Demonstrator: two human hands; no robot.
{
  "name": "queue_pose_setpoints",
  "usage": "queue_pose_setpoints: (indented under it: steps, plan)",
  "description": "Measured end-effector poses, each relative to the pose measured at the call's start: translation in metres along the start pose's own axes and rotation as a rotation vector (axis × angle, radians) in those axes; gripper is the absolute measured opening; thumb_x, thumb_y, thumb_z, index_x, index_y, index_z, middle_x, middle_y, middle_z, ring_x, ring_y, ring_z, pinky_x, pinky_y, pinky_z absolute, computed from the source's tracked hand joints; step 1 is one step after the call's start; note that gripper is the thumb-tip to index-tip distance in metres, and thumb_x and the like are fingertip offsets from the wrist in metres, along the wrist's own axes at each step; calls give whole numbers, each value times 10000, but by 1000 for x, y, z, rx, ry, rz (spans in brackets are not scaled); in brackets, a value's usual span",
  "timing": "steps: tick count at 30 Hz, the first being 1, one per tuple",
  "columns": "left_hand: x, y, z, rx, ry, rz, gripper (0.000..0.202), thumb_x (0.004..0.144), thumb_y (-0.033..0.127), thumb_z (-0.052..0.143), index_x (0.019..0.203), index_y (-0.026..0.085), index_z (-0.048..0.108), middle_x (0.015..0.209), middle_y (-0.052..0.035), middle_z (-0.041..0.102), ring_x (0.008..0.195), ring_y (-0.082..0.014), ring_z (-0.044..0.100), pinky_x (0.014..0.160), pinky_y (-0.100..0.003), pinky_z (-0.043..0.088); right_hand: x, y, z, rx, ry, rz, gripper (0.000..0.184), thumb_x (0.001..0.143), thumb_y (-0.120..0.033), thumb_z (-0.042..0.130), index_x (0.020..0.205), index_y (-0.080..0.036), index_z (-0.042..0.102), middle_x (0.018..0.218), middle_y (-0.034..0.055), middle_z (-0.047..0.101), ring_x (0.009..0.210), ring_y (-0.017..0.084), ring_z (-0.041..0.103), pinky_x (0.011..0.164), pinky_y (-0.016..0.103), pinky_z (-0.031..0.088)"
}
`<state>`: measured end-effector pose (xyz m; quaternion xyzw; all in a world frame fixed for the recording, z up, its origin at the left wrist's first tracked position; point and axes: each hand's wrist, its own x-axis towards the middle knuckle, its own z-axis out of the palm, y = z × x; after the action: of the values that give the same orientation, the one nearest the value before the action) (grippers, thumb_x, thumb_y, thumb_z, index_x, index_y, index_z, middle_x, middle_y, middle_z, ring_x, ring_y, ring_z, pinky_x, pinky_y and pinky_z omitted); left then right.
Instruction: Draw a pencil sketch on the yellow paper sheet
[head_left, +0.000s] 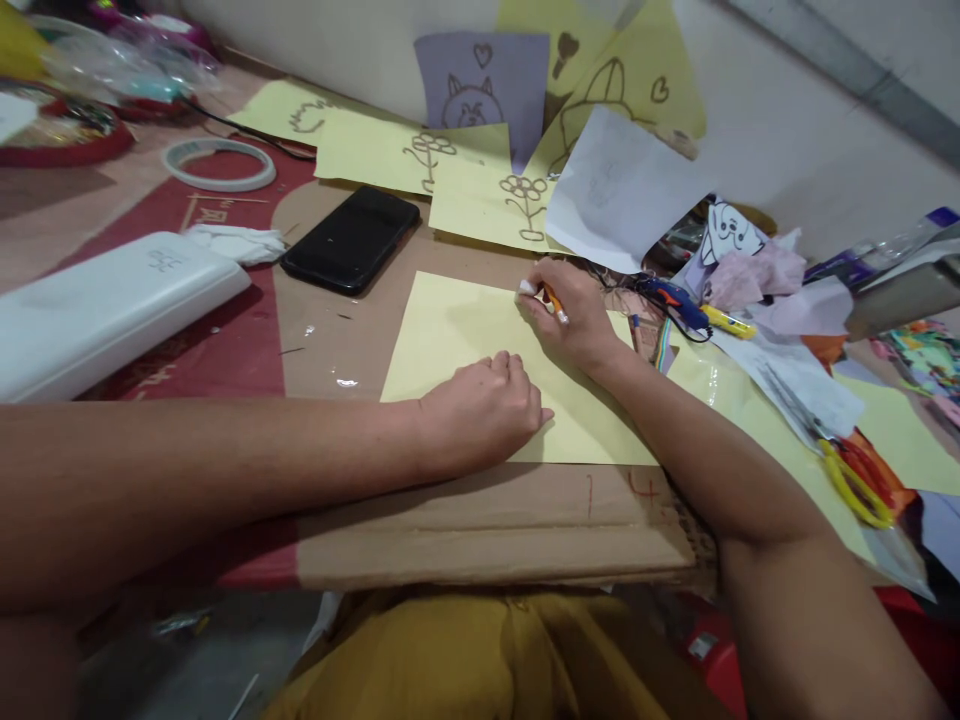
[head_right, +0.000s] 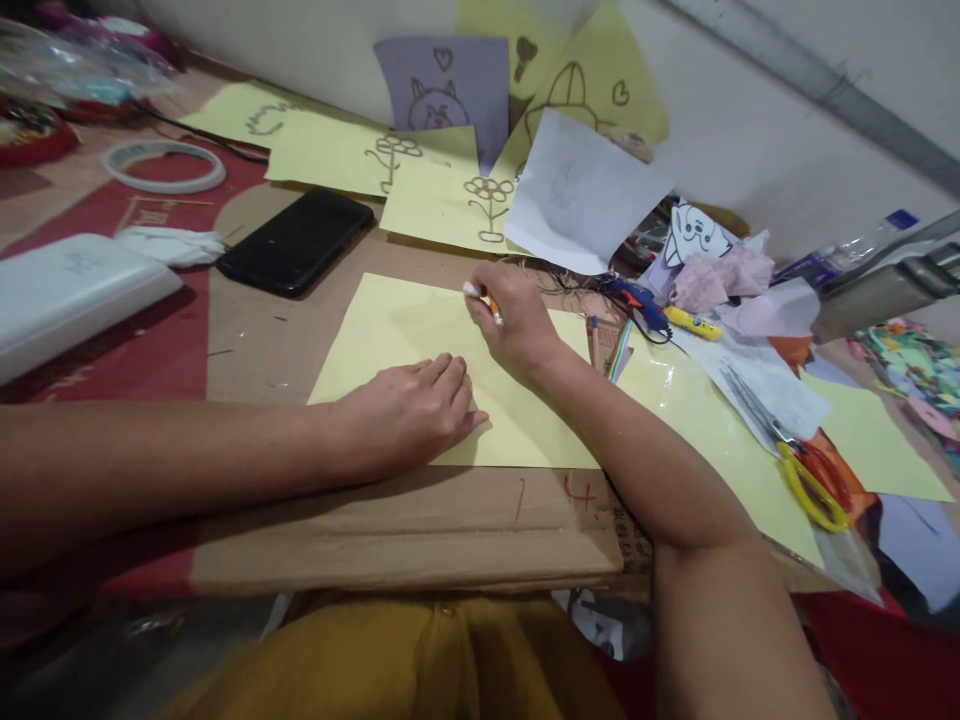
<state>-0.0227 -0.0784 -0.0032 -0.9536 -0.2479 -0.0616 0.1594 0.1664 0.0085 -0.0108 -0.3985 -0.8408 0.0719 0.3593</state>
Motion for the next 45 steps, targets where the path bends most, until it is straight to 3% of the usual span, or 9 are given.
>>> queue_pose_setpoints:
  steps: [5,12,17,23,28,34,39,45]
  plan:
    - [0,0,2,14,32,-5,470,1094,310,383,968,20,731,871,-222,719,787,-287,692,609,-333,457,-2,-1,-5,-10,-99,1,120,937,-249,619,870,-267,520,867,30,601,824,217,529,806,388,455]
    - [-1,0,1,9,44,-5,453,1091,315,402,944,32,724,848,-203,712,778,-279,684,603,-330,444,-2,2,-1,-78,-23,-53,124,916,-155,560,893,-267,512,908,49,595,892,244,544,839,416,455]
    - [1,0,-2,6,3,9,468,1096,320,383,936,43,725,872,-213,719,787,-291,690,600,-338,449,-1,1,-5,-21,-163,-52,116,921,-203,602,890,-275,517,884,39,585,857,238,537,822,418,458]
    - [1,0,-4,-3,-26,-15,478,1100,319,373,978,27,731,879,-216,719,784,-286,691,576,-330,434,-2,3,-2,-35,-48,-40,92,918,-194,565,898,-273,523,915,53,599,907,250,545,858,431,462]
    - [0,0,-1,12,27,-5,444,1087,334,417,929,55,724,868,-204,715,793,-295,687,575,-335,415,-1,3,-4,22,-192,-56,94,903,-231,624,902,-279,542,895,35,623,849,228,549,828,410,474]
    - [0,0,2,26,66,-8,431,1082,341,444,886,69,715,810,-166,699,757,-273,673,547,-318,369,2,4,-5,-41,-69,-59,107,907,-175,560,887,-270,516,912,51,605,904,245,555,847,426,462]
    - [0,0,0,32,16,-1,458,1096,334,388,946,63,725,875,-193,717,801,-302,693,573,-339,412,3,-1,-8,23,-212,-96,157,883,-131,561,890,-280,510,902,30,612,880,227,560,837,403,470]
    - [0,0,-1,21,22,-6,449,1094,322,396,929,59,721,844,-180,704,787,-286,683,540,-321,383,4,7,-7,-18,-57,-100,212,840,-69,537,870,-269,472,885,32,575,867,226,541,811,397,449]
